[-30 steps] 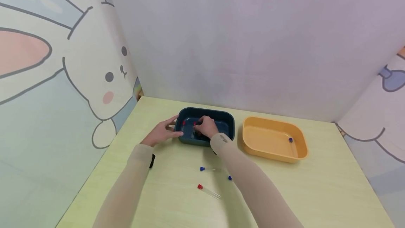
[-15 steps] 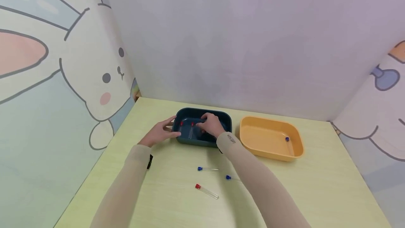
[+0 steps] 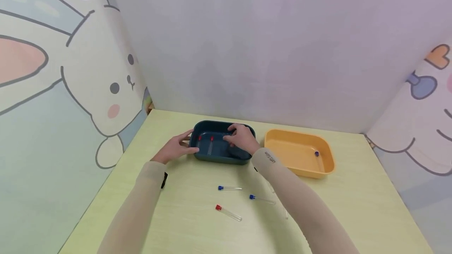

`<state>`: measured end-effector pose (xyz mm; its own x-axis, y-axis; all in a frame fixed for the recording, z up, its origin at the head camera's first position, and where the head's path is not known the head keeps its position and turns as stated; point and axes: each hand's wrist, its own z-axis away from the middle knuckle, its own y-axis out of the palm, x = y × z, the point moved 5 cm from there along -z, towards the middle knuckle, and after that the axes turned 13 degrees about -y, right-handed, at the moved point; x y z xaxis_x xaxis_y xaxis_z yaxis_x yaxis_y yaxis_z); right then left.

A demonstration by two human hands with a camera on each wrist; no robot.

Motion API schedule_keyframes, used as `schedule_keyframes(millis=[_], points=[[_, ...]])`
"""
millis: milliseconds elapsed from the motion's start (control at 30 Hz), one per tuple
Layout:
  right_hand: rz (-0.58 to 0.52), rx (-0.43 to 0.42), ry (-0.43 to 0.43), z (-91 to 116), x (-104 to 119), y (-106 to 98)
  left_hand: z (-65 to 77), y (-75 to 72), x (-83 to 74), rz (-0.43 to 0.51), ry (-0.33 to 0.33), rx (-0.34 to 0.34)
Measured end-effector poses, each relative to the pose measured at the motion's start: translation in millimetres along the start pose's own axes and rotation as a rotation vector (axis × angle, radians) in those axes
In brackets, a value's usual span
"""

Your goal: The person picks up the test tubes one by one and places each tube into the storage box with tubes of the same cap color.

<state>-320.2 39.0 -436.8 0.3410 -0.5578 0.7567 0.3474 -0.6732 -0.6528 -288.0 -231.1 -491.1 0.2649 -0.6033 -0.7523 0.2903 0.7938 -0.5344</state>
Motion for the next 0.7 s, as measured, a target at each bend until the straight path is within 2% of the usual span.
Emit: schedule_keyframes(millis=[333,700], points=[[0.03,0.043,-0.04,22.9,18.1,-11.0,-2.5,-1.7,-3.1,-0.005,0.025,0.0],[0.02,0.073,-0.092,51.5,38.7,-15.7,-0.9,-5.3,-10.5,-0.105,0.018,-0.026]])
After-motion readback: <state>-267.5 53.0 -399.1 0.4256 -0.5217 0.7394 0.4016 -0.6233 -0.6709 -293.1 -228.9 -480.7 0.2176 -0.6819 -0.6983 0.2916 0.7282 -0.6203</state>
